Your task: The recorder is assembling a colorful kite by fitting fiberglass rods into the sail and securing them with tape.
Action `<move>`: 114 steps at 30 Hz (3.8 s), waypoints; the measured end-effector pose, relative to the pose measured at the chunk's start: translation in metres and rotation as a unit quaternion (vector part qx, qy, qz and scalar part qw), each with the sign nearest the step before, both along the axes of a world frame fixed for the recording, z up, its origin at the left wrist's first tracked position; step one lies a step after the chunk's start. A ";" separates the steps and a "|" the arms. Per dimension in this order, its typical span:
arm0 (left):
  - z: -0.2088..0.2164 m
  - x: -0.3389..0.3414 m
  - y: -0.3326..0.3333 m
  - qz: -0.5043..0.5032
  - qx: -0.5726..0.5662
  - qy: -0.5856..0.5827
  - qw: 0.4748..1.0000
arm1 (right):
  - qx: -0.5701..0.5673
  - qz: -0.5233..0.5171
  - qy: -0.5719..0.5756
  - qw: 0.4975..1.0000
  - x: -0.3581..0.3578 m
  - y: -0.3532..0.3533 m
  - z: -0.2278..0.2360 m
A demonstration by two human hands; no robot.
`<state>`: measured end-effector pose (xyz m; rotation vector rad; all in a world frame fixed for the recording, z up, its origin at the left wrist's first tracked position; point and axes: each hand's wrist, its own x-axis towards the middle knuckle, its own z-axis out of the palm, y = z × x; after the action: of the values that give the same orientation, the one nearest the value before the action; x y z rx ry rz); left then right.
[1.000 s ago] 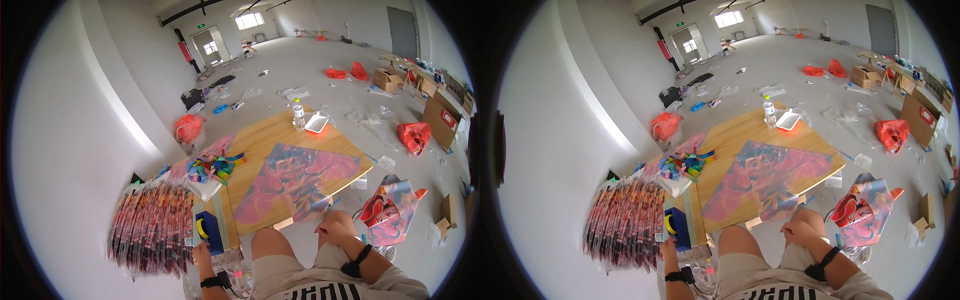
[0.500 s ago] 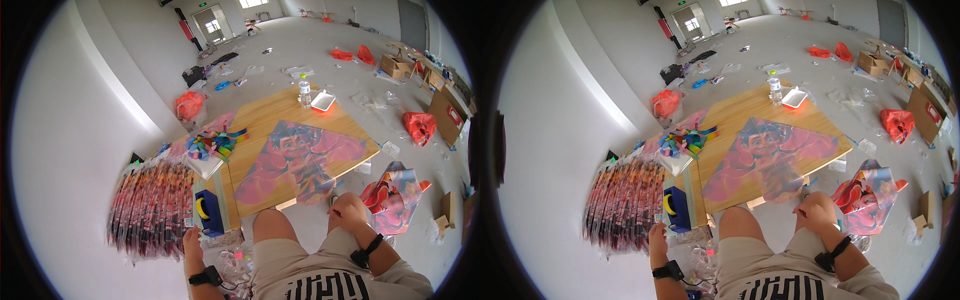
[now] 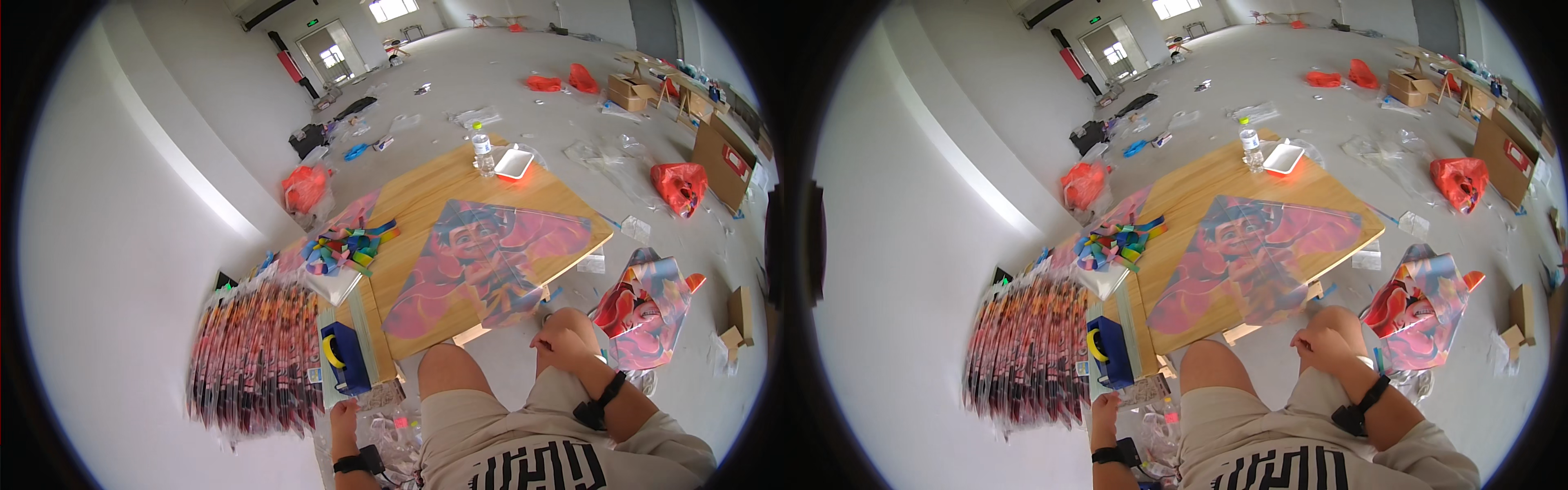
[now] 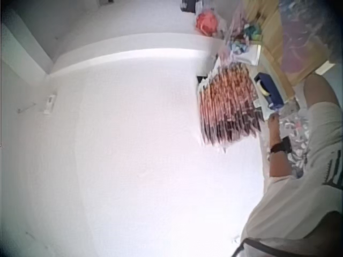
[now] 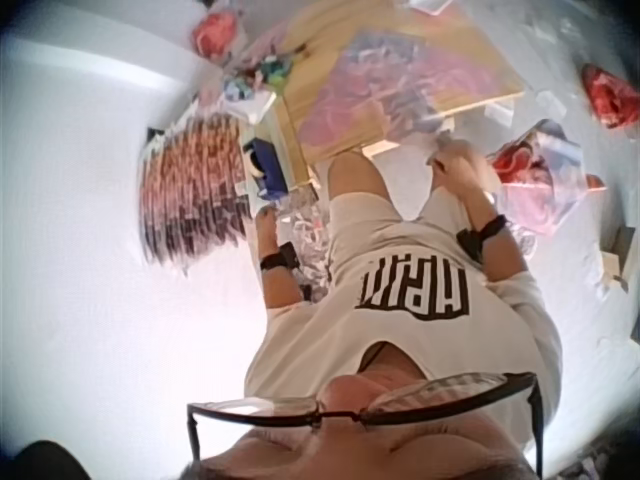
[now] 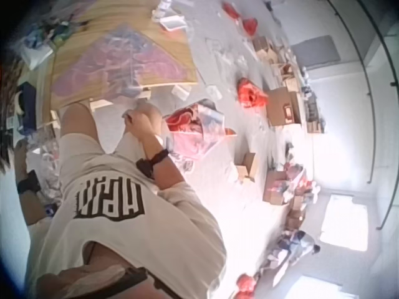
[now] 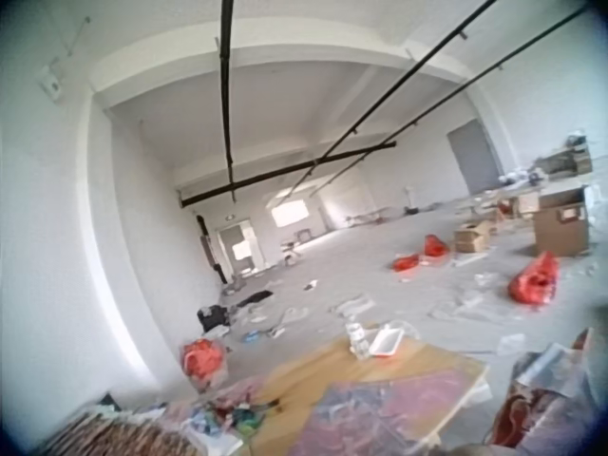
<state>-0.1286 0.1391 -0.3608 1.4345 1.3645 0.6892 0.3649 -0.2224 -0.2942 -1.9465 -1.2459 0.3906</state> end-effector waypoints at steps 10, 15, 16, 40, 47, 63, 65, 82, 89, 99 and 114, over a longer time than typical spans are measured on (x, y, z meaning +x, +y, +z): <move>-0.027 -0.007 0.021 -0.097 0.244 0.469 0.843 | 0.005 -0.011 -0.021 1.000 0.003 -0.015 0.005; -0.029 0.012 -0.025 -0.197 0.089 0.169 0.962 | -0.032 -0.008 -0.022 0.999 0.008 -0.025 -0.008; -0.003 0.045 -0.036 -0.222 0.105 0.121 0.962 | -0.039 -0.004 -0.018 0.999 0.008 -0.028 -0.012; 0.228 0.310 -0.204 -0.308 0.255 -0.118 0.909 | 0.343 -0.004 -0.110 0.933 -0.059 0.009 0.170; 0.235 0.326 -0.206 -0.296 0.244 -0.105 0.918 | 0.291 -0.062 -0.185 0.937 -0.038 0.004 0.179; 0.175 0.428 -0.185 -0.406 0.120 -0.135 0.896 | 0.210 -0.235 0.111 0.943 0.054 0.019 0.115; 0.151 0.451 -0.178 -0.401 0.109 -0.161 0.895 | 0.225 -0.261 0.094 0.934 0.068 0.028 0.111; 0.070 0.635 -0.090 -0.354 0.088 -0.155 0.918 | 0.145 -0.256 0.087 0.952 0.248 0.123 0.057; 0.030 0.697 -0.029 -0.336 0.086 -0.127 0.929 | 0.074 -0.221 0.142 0.962 0.327 0.183 0.025; -0.016 0.737 -0.006 -0.271 0.158 -0.071 0.947 | 0.044 -0.210 0.173 0.961 0.373 0.248 -0.049; -0.015 0.752 -0.007 -0.233 0.198 0.154 0.940 | -0.030 -0.295 0.144 0.944 0.378 0.269 -0.066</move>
<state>0.6235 0.1323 -0.3757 2.1724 1.0770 0.4480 0.7431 0.0468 -0.3604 -2.1097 -0.4332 0.3818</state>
